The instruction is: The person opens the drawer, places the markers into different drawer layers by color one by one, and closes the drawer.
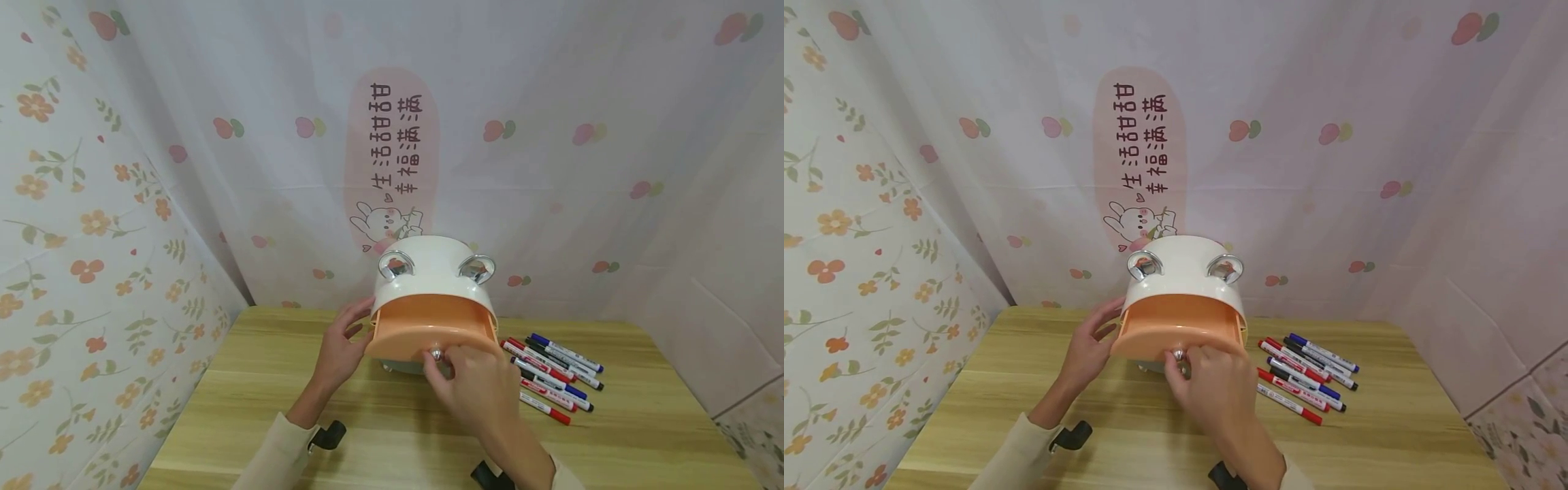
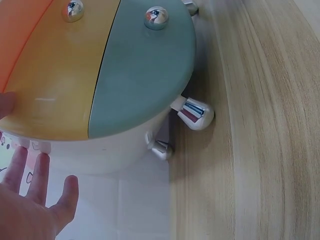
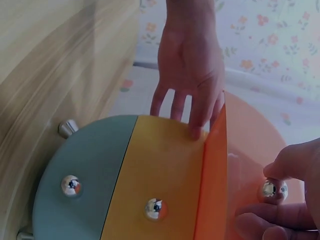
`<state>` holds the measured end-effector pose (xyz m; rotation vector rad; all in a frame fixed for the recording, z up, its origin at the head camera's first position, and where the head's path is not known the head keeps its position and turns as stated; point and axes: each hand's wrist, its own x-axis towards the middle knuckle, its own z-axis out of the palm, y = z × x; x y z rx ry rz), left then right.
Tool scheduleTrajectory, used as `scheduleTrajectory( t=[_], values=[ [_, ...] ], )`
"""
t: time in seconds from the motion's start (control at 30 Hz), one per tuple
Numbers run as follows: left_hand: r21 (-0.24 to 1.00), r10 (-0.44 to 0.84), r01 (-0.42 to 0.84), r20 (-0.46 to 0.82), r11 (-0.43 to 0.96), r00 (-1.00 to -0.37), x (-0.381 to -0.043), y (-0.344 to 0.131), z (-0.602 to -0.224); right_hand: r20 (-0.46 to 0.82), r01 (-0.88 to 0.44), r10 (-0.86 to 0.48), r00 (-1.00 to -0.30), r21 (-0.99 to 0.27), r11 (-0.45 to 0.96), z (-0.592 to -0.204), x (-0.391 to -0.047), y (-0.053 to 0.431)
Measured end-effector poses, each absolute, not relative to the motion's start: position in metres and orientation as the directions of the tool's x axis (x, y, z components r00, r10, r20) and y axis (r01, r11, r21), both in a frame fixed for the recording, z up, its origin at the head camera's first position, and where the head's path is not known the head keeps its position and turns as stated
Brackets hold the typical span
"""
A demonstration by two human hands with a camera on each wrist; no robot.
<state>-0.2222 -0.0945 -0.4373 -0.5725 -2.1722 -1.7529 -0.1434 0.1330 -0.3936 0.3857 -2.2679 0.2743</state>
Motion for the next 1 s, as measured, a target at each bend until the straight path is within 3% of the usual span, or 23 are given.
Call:
scheduleTrajectory(
  t=[0.27, 1.0],
  values=[
    [0.855, 0.121, 0.491, 0.477, 0.165, -0.871, -0.237, -0.099, -0.46, 0.75, -0.368, -0.201, -0.63, -0.06, 0.928, -0.393, -0.128, 0.131],
    [0.849, 0.142, 0.497, 0.478, 0.178, -0.867, -0.237, -0.099, -0.458, 0.79, -0.421, -0.212, -0.575, -0.064, 0.905, -0.4, -0.115, 0.137]
  ],
)
